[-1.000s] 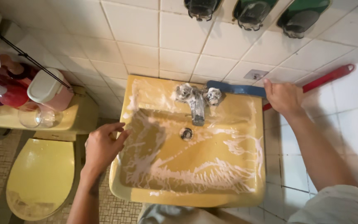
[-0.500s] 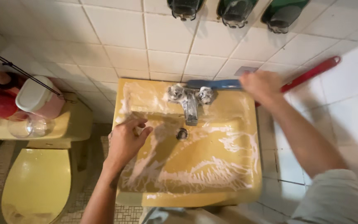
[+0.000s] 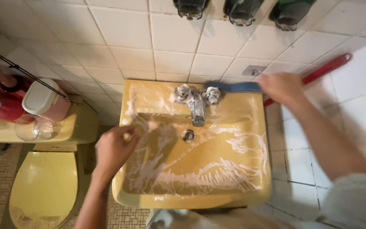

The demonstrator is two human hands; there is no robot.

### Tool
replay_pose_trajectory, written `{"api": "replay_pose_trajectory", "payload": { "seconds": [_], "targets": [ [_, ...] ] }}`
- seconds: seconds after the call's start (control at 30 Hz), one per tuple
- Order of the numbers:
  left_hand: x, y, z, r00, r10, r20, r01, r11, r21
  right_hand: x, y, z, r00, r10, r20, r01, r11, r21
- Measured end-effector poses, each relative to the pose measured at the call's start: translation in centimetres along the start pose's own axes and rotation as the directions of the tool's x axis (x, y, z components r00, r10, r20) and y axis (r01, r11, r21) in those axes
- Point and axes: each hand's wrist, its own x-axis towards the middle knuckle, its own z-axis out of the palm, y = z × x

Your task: The person cleans a bathroom sink by applying soap from a purple spray bottle and scrubbing the basin and faucet with a brush and a sponge.

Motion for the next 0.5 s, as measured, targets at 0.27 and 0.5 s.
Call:
{"api": "replay_pose_trajectory", "payload": {
  "seconds": [0.27,0.5],
  "targets": [
    [2.5,6.0,3.4,0.988,0.154,-0.008,-0.152,0.962,-0.229,-0.3,1.1,3.8,0.991,0.114,0.073,-0.121,0.989,0.087],
    [1.1,5.5,3.2,0.989,0.144,0.022,-0.133,0.955,-0.266,-3.0,-1.2,5.8,0.967,0.249,-0.047,-0.234,0.949,0.213]
  ]
}}
